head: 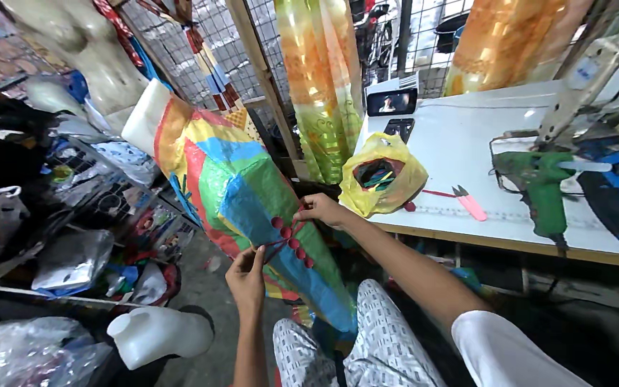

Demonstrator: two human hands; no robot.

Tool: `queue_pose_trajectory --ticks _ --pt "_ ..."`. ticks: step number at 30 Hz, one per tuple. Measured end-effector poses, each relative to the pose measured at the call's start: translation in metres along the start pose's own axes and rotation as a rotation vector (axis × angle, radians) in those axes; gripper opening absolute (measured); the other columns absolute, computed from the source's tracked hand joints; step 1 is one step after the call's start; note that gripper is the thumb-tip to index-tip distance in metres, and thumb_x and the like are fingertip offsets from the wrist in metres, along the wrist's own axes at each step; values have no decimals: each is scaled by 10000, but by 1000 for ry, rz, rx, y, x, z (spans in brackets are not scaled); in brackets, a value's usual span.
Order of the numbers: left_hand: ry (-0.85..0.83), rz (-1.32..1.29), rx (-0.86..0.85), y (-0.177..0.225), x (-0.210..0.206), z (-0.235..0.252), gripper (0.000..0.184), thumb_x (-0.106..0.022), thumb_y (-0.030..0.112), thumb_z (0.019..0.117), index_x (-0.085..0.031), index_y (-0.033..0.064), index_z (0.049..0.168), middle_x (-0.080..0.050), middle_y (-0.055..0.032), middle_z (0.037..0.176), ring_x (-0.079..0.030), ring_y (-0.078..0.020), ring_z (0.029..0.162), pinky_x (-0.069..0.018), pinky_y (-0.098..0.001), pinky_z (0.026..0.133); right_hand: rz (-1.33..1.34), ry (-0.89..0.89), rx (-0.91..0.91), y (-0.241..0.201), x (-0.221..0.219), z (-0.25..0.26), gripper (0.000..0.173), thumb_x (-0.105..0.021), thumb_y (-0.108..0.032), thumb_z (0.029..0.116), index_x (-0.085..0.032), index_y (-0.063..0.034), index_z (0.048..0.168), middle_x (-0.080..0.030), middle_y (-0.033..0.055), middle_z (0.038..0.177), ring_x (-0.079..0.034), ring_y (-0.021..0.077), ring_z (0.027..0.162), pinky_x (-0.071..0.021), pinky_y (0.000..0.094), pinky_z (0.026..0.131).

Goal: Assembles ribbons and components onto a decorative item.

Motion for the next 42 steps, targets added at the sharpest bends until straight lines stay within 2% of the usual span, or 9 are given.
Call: queue_pose_trajectory --ticks 7,11,24,28,31,33,36,39,42 --pt "-25 -11 -32 -1 0 0 64 -677 9 937 -690 -24 989 -707 32 814 -659 19 730 -563 -156 709 50 7 -33 2 -4 -4 235 -738 -35 911 -640 46 1110 -683 86 929 -648 85 799 -562 264 778" --pt "-86 25 -61 4 -2 -2 132 -707 19 919 -693 -49 1031 -731 -3 872 -688 1 783 -588 -176 762 57 -96 -14 2 -5 -6 335 -726 -13 909 -598 63 1209 -686 88 1014 -666 84 878 -570 274 847" --pt "-26 46 -109 1 -3 5 68 -694 18 921 -706 -38 958 -718 14 806 -669 27 730 -571 -154 721 89 -8 -55 0 -7 -7 193 -713 4 912 -649 22 1092 -691 50 880 -637 53 734 -553 220 706" --pt "-54 30 -118 2 -2 0 97 -702 35 927 -694 -29 999 -715 16 832 -671 10 750 -575 -166 731 -29 -31 -26 -8 1 -17 361 -728 -54 923 -599 30 1250 -683 107 1072 -648 98 910 -551 285 845" --pt "-82 57 -125 3 8 -15 327 -711 69 917 -630 -90 1192 -703 -102 1090 -696 -62 937 -593 -222 832 -137 152 21 -25 26 -61 362 -714 -113 955 -619 -35 1296 -676 124 1146 -658 172 973 -555 350 865" --pt "-63 88 -201 5 16 -32 373 -686 89 940 -601 -124 1234 -671 -159 1186 -675 -78 1016 -575 -232 876 -236 411 81 -38 59 -111 157 -717 -108 953 -696 -22 1082 -699 84 985 -658 135 848 -563 318 789" --pt "16 80 -306 13 22 -65 175 -603 57 995 -627 -105 1057 -669 -9 984 -632 47 896 -545 -151 822 -494 781 82 -58 112 -202 145 -732 -157 942 -711 -14 946 -701 68 859 -651 130 723 -568 336 698" --pt "-59 -28 -131 9 -4 -98 314 -407 137 1095 -641 57 901 -665 174 800 -641 94 768 -561 -144 750 -855 1036 -57 -69 160 -254 331 -666 -290 1003 -714 36 972 -696 202 854 -668 355 759 -526 585 721" --pt "-383 -61 -33 3 -65 -139 413 -377 169 1095 -674 -4 864 -683 67 762 -659 20 720 -580 -199 721 -1180 949 -301 -60 199 -235 303 -623 -236 1029 -729 25 1139 -679 283 1125 -620 508 1089 -478 691 881"
Point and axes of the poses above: each hand's wrist, its own z-axis towards the middle knuckle, its own x-axis out of the back of the hand, y = z × x, the point moved 9 cm from there along z, towards the middle knuckle
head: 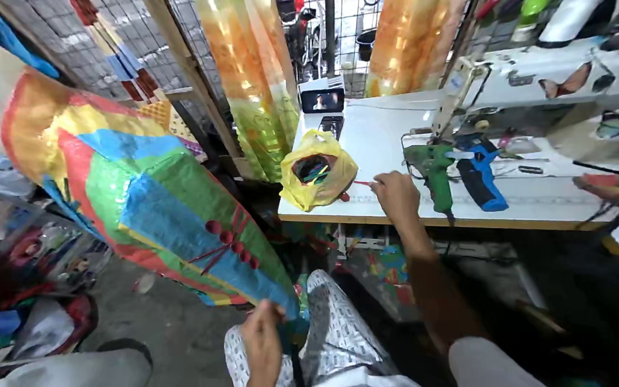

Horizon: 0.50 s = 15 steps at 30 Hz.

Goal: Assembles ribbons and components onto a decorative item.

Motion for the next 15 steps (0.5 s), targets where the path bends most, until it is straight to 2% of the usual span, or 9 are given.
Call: queue_pose_trajectory --ticks 2,3,6,8,9,10,12,14,15 --pt "-255 79 -81 3 -47 -7 278 -496 100 1036 -721 -58 996 -730 -88 875 -708 -104 783 -602 -281 769 -166 -97 45 5 -27 26 228 -659 -143 993 -741 32 1115 -646 290 1207 -561 525 1168 -457 682 912" --pt "-355 107 -95 4 -66 -10 234 -542 79 1017 -728 -51 1076 -742 -120 929 -727 -145 811 -614 -309 784 -228 -135 66 8 -39 34 185 -659 -99 980 -742 44 1062 -639 290 1204 -550 523 1170 -453 672 910" --pt "-532 140 70 -10 -96 -23 296 -516 188 1062 -755 18 1100 -760 -53 856 -728 -142 746 -615 -374 745 -279 -125 101 8 -47 36 155 -590 -34 987 -704 70 998 -650 283 1135 -585 501 1125 -481 640 881" --pt "-581 140 212 -21 -104 -31 438 -442 321 1093 -754 42 963 -758 -35 813 -725 -148 738 -591 -423 745 -30 -80 46 7 -28 15 215 -547 -85 1041 -677 82 1075 -655 284 1105 -633 474 1062 -512 644 888" --pt "-546 115 206 -19 -104 -31 437 -460 327 1086 -758 42 941 -762 -36 821 -730 -138 751 -594 -409 754 157 -89 -6 4 -17 0 241 -536 -120 1059 -663 75 1122 -674 257 1065 -666 412 984 -531 598 864" --pt "-468 69 150 -13 -101 -27 365 -518 281 1065 -773 37 972 -764 -41 853 -732 -119 770 -608 -364 761 362 -128 -49 -2 -12 -20 237 -543 -135 1056 -647 58 1148 -691 195 1001 -682 307 870 -565 500 794" --pt "-282 -14 -30 10 -93 -14 214 -653 151 985 -766 -2 1083 -754 -94 986 -718 -88 816 -608 -254 740 816 -327 -135 -26 -23 -77 179 -554 -73 1020 -618 42 1141 -719 80 943 -696 146 766 -597 326 712" --pt "-209 27 -190 29 -90 -2 275 -730 130 932 -743 -5 1171 -716 -150 1132 -711 -103 926 -599 -220 778 1174 -560 -262 -49 -46 -137 116 -528 -25 1001 -600 13 1084 -726 45 896 -709 124 734 -612 296 698" --pt "-211 112 -259 35 -91 0 291 -741 147 921 -749 15 1180 -695 -162 1119 -701 -134 933 -600 -240 795 1285 -628 -334 -53 -59 -161 101 -510 -27 996 -599 -22 1044 -714 26 867 -701 114 715 -610 286 684"
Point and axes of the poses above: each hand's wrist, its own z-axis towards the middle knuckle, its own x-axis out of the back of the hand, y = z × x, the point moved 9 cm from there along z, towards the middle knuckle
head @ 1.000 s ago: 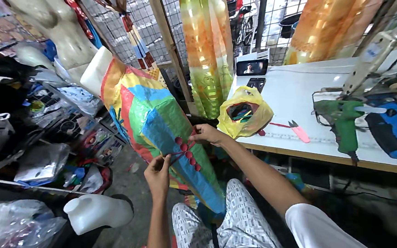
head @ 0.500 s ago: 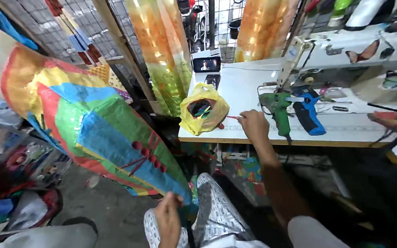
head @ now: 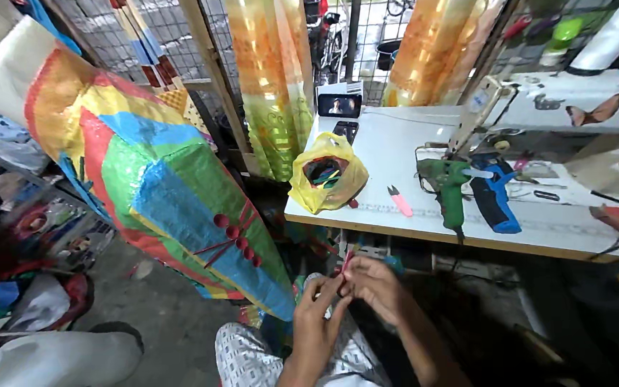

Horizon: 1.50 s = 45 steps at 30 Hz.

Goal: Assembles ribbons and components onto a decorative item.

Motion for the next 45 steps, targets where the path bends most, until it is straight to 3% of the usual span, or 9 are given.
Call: queue_pose_trajectory --ticks 15,19,22,25,28,33,39,42,45 --pt "-135 321 -475 3 -5 -35 158 -631 72 971 -749 40 1071 -752 -141 1020 -748 -194 877 -604 -273 778 234 43 -538 79 -12 -32 146 -481 -156 1064 -617 -104 1072 -690 15 959 -670 113 874 -548 299 749" --pt "-17 265 -445 7 18 -25 139 -637 128 995 -739 55 1053 -751 -104 987 -730 -143 876 -591 -244 793 -437 193 61 13 14 -33 248 -540 -153 1025 -694 24 1108 -727 76 1027 -688 122 908 -570 309 807" --pt "133 -63 -151 1 60 -6 127 -688 76 960 -755 -21 1006 -764 -85 983 -728 -64 898 -605 -204 827 -882 733 613 -82 80 -59 421 -548 -237 1048 -601 154 1195 -671 288 1129 -680 278 995 -566 396 871" --pt "278 -305 107 -6 104 13 93 -713 21 915 -753 -4 995 -771 -3 910 -729 -50 791 -628 -228 727 -942 977 609 -124 148 -49 711 -649 -358 979 -439 162 1418 -461 433 1388 -475 549 1274 -396 589 1086" --pt "376 -386 208 -11 142 24 89 -710 3 906 -745 24 985 -766 0 856 -735 -99 744 -638 -266 706 -935 910 415 -132 182 -7 915 -742 -404 903 -316 111 1528 -393 434 1458 -379 600 1356 -299 697 1125" --pt "444 -430 278 -24 165 19 119 -638 -8 945 -741 38 981 -757 -7 864 -731 -109 771 -628 -267 729 -941 875 267 -139 197 49 784 -746 -411 925 -449 111 1428 -542 404 1318 -516 549 1265 -361 696 1066" --pt "435 254 -296 30 169 3 94 -712 112 962 -730 35 1012 -759 -23 910 -720 -33 845 -597 -191 788 -738 851 367 -140 188 32 646 -730 -386 937 -547 77 1348 -645 252 1215 -649 314 1094 -516 514 970" --pt "363 486 -527 58 163 -1 103 -699 108 972 -677 76 1067 -743 -43 933 -721 -98 855 -588 -229 788 -475 526 573 -132 126 -10 374 -617 -356 1007 -552 -46 1205 -734 -46 942 -702 29 783 -594 213 689" --pt "212 544 -692 74 148 1 144 -689 80 974 -636 56 1105 -728 -81 972 -724 -148 890 -593 -266 813 -296 97 627 -107 73 -52 327 -687 -385 971 -647 -247 1265 -758 -89 1081 -724 82 978 -610 288 882"
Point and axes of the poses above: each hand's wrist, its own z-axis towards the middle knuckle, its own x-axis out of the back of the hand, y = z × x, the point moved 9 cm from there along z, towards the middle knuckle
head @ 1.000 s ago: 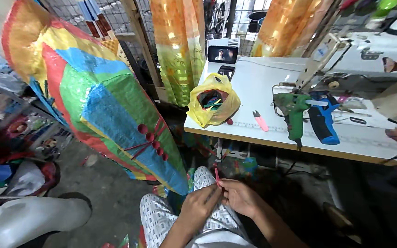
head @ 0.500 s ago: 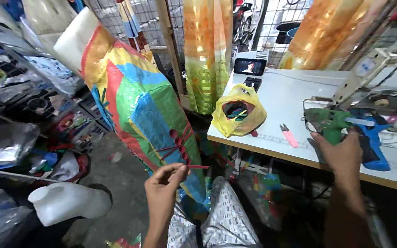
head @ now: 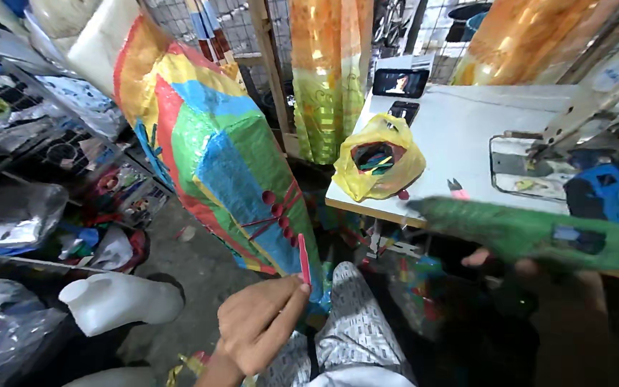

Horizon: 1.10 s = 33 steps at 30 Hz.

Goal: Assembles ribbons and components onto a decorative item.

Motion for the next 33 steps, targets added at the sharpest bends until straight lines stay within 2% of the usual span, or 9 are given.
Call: queue_pose_trajectory --ticks 1,4,7,14,23,28,30,33 --pt "-14 -18 -51 5 -3 4 135 -691 69 969 -639 34 1088 -730 -99 955 -731 -163 892 -603 -280 825 -6 -51 15 -2 -6 -16 334 -690 -352 976 -636 -261 1292 -739 -112 1140 -702 60 1036 -594 276 916" --pt "-46 -35 -124 14 -10 11 106 -670 72 983 -636 13 1064 -731 -119 945 -736 -179 896 -601 -289 851 -67 -99 -13 -31 -34 -33 300 -712 -354 952 -665 -341 1248 -714 -246 1132 -665 -78 1020 -565 163 899" --pt "-66 -47 -164 20 -14 13 101 -653 74 993 -627 10 1067 -738 -132 956 -741 -188 899 -599 -295 852 -95 -160 -28 -46 -51 -36 304 -670 -359 976 -645 -415 1273 -686 -305 1159 -630 -142 1038 -535 104 908" --pt "-70 -65 -177 23 -19 11 79 -647 60 993 -639 2 1045 -742 -142 939 -747 -204 880 -607 -305 830 -38 -232 -16 -42 -65 -33 339 -671 -350 979 -630 -404 1310 -690 -277 1177 -636 -122 1053 -538 114 918" --pt "-79 -54 -183 23 -17 10 63 -638 55 995 -636 0 1026 -745 -143 936 -751 -206 888 -609 -302 829 -73 -259 8 -40 -69 -33 307 -659 -377 984 -644 -406 1289 -688 -289 1164 -632 -132 1047 -538 109 914" --pt "-66 -53 -188 22 -16 9 71 -652 62 986 -653 6 1029 -735 -131 911 -739 -202 856 -604 -307 822 -88 -273 20 -44 -67 -34 337 -656 -368 987 -618 -402 1320 -670 -302 1192 -613 -146 1068 -516 94 938" --pt "-55 -45 -201 24 -14 11 83 -666 68 978 -662 3 1030 -660 -105 811 -677 -202 759 -584 -312 779 -90 -284 22 -45 -67 -33 324 -653 -366 989 -626 -404 1310 -667 -310 1186 -607 -158 1062 -511 86 935" --pt "-42 -2 -214 25 -13 11 72 -646 94 991 -643 31 1025 -511 -59 731 -517 -186 663 -485 -300 731 -90 -290 16 -45 -67 -33 310 -655 -369 986 -638 -403 1293 -670 -309 1179 -610 -157 1055 -516 87 924"
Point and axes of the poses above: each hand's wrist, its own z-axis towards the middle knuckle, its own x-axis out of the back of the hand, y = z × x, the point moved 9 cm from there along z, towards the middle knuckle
